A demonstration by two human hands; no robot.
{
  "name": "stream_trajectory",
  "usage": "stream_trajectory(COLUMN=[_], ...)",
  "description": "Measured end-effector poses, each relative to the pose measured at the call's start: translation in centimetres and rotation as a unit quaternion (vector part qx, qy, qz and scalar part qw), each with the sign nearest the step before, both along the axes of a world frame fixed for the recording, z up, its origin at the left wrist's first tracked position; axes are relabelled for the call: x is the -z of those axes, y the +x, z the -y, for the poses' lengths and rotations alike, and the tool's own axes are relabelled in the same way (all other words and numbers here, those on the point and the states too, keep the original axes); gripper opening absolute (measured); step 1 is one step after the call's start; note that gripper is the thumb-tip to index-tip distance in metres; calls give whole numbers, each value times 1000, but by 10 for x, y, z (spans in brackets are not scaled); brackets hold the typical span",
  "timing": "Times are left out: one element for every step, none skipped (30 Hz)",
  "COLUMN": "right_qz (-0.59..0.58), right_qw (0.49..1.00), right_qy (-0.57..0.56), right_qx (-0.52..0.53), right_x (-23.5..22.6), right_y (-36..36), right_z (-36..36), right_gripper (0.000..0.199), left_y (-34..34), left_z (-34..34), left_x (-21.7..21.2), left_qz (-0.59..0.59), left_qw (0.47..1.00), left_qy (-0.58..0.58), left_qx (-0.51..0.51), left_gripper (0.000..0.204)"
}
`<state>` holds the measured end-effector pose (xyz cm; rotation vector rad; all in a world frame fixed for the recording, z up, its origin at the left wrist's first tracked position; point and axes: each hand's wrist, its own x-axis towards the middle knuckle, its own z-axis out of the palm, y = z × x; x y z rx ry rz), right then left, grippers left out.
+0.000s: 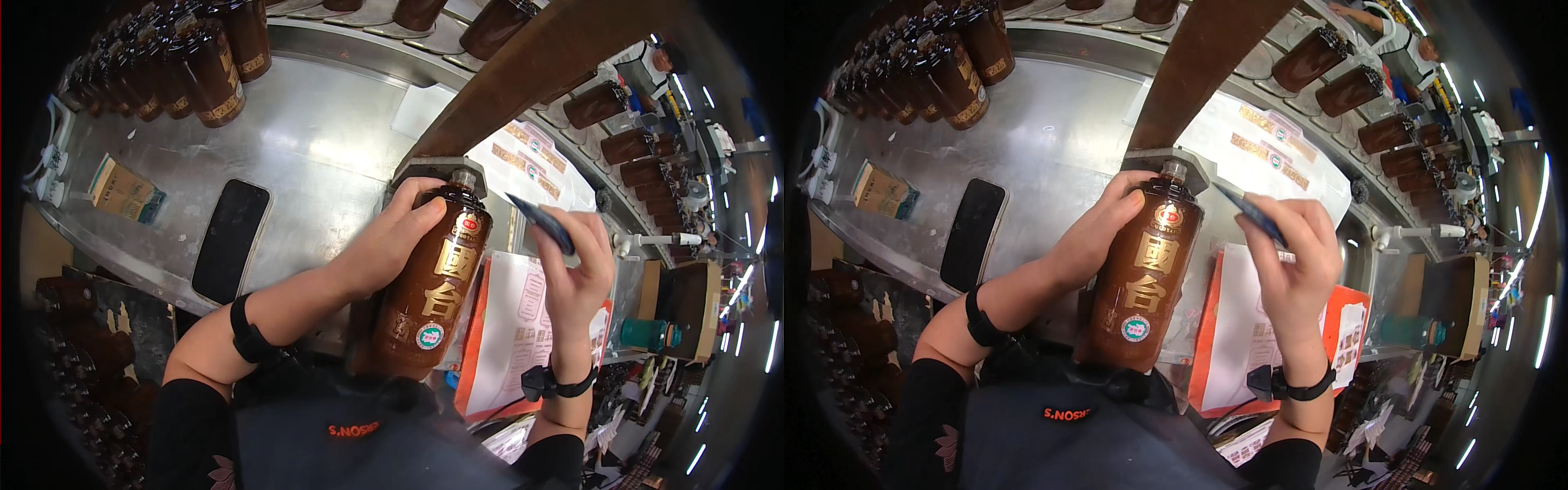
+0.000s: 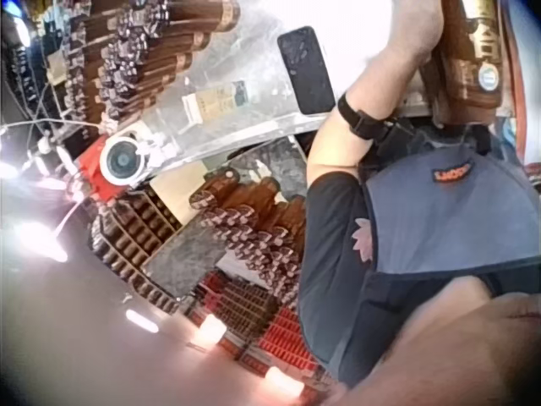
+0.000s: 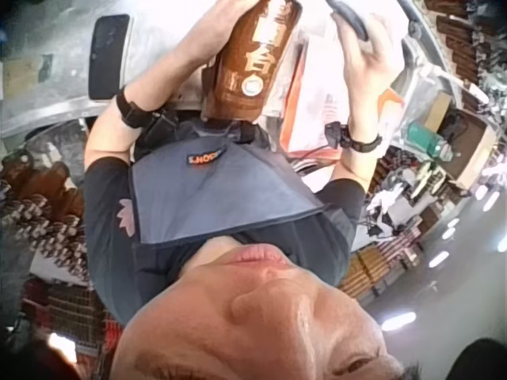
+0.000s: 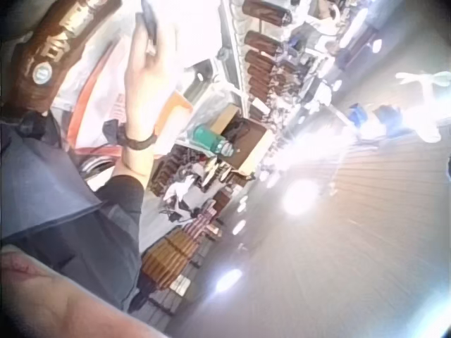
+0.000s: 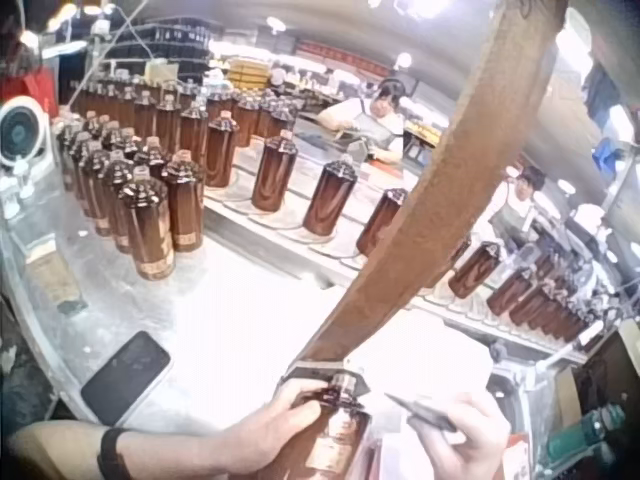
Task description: Apply adhesive labels to large plastic bottles on a production line and smooth them out with a squeegee tool.
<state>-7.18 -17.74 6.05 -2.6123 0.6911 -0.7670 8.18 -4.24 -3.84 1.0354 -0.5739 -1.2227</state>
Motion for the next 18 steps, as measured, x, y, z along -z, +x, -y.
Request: stream_trajectory(right_qz=[2,-8,-19,-13,-35,-56,-195,-47,-35,-29,-25,2,25,23,25,24,25,-10], right_qw=[1000,987,948,950,935,909,925,923,976,993,999,996,979,959,961,955,942,942], right_qy=[4,-38,-77,-74,12,103,92,322,209,110,9,-44,-94,50,51,141,230,327], right_qx=[3,-156,-308,-304,-354,-399,-314,-205,-46,-13,21,-82,-180,-277,-271,-259,-245,-74], right_x=[6,12,17,17,15,10,-7,15,15,10,5,20,33,21,25,33,38,29], right_y=[-4,-14,-24,-28,-30,-34,-21,-26,-21,-20,-19,-24,-36,-37,-40,-43,-45,-45], right_z=[-9,-22,-36,-45,-53,-61,-47,-21,2,2,-1,-12,-35,-54,-54,-50,-42,-25], right_gripper=[26,24,22,22,25,27,17,17,18,14,11,14,19,23,23,25,27,22], left_y=[0,-1,-3,-3,-4,-7,-6,-4,-4,-2,-3,-1,-4,-4,-5,-6,-6,-5], left_z=[1,3,3,4,6,5,4,3,4,5,5,7,6,4,4,4,5,5], left_x=[-1,-2,-2,-2,-2,1,2,3,3,0,0,4,6,7,6,4,4,0], left_qz=[2,6,8,13,7,-3,1,-3,-9,-50,-46,-44,-47,-43,-54,-65,-63,-75], left_qw=[1000,1000,1000,1000,1000,1000,1000,1000,999,998,999,999,998,999,998,997,997,996], left_qy=[4,0,-2,3,1,3,7,-6,-20,-15,-12,-23,-31,-23,-25,-27,-25,-42], left_qx=[3,-5,-9,-6,-18,-29,-19,-26,-29,-22,-17,-22,-24,-23,-27,-31,-25,-22], left_gripper=[43,43,43,43,43,42,42,43,43,43,43,42,42,42,42,42,42,42])
